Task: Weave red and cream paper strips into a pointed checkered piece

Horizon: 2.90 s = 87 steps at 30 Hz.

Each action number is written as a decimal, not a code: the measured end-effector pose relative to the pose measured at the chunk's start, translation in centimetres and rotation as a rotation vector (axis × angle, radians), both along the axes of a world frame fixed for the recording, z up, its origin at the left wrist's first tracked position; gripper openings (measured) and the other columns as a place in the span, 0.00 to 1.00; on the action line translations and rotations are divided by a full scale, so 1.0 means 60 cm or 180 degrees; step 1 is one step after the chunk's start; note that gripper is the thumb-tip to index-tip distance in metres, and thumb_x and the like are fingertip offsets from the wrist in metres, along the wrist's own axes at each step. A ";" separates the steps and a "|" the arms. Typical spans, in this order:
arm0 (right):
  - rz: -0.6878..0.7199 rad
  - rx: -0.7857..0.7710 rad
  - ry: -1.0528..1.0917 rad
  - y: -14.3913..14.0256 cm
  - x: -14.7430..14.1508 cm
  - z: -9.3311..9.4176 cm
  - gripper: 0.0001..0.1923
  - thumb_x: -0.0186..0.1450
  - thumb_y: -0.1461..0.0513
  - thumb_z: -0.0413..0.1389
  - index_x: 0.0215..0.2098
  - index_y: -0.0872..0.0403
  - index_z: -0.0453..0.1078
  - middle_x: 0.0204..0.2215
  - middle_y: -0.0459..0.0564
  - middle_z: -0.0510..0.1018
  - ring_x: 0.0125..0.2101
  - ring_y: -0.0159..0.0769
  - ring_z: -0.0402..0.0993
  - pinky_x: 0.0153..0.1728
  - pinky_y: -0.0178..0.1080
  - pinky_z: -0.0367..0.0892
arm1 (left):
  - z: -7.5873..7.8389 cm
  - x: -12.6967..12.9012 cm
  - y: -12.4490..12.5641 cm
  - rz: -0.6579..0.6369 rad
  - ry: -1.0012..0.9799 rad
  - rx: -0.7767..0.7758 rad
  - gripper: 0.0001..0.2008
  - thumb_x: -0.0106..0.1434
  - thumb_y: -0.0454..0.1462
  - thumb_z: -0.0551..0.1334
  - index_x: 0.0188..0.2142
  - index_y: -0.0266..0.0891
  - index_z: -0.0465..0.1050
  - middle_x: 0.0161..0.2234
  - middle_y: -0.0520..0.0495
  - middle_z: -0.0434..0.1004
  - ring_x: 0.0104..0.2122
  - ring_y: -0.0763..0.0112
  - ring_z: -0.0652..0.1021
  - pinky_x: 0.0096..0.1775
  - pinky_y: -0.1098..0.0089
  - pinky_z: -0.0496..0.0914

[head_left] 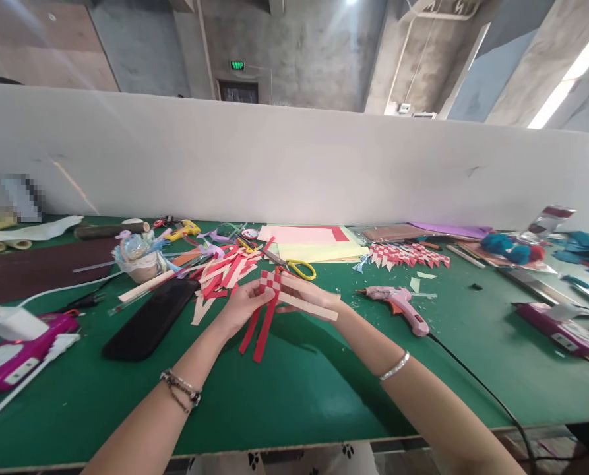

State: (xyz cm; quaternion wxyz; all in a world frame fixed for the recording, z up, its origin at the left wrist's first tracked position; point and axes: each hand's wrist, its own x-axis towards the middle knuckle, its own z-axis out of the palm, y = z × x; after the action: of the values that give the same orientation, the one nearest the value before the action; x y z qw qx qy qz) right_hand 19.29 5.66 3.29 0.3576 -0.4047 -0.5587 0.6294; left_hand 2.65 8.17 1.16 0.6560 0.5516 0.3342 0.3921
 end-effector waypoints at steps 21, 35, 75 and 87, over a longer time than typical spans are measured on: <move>-0.0310 0.0242 0.0415 -0.027 0.019 -0.032 0.18 0.52 0.52 0.60 0.37 0.54 0.68 0.30 0.44 0.72 0.28 0.27 0.66 0.30 0.31 0.62 | -0.003 0.006 -0.003 0.0155 -0.0946 -0.0309 0.08 0.47 0.36 0.68 0.29 0.40 0.74 0.39 0.49 0.74 0.40 0.67 0.73 0.38 0.73 0.67; -0.0553 0.2262 -0.2518 -0.027 0.054 -0.011 0.17 0.57 0.56 0.55 0.43 0.53 0.67 0.41 0.51 0.71 0.37 0.37 0.68 0.40 0.40 0.62 | -0.011 0.003 -0.005 0.0217 0.0657 -0.0151 0.14 0.50 0.46 0.66 0.28 0.36 0.72 0.24 0.51 0.71 0.25 0.73 0.71 0.29 0.75 0.64; -0.0232 0.0018 0.0452 -0.008 -0.005 -0.022 0.21 0.54 0.46 0.57 0.31 0.56 0.70 0.22 0.45 0.73 0.17 0.23 0.63 0.20 0.31 0.61 | 0.000 0.001 0.001 0.0477 0.0576 0.0963 0.20 0.54 0.52 0.61 0.31 0.36 0.73 0.29 0.45 0.78 0.34 0.60 0.77 0.36 0.66 0.70; -0.0825 0.1320 -0.4021 0.100 0.011 -0.020 0.12 0.59 0.63 0.55 0.40 0.60 0.70 0.45 0.62 0.69 0.49 0.47 0.63 0.43 0.41 0.62 | 0.000 -0.004 0.008 0.1363 0.0606 0.1149 0.19 0.51 0.52 0.63 0.27 0.37 0.75 0.26 0.46 0.77 0.34 0.59 0.77 0.35 0.66 0.71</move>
State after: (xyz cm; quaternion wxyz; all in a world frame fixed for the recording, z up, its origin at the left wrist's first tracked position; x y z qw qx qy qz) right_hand 19.96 11.63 2.07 0.1053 -0.6815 -0.7167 0.1040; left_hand 2.41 8.64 1.18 0.4153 0.6106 0.4279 0.5212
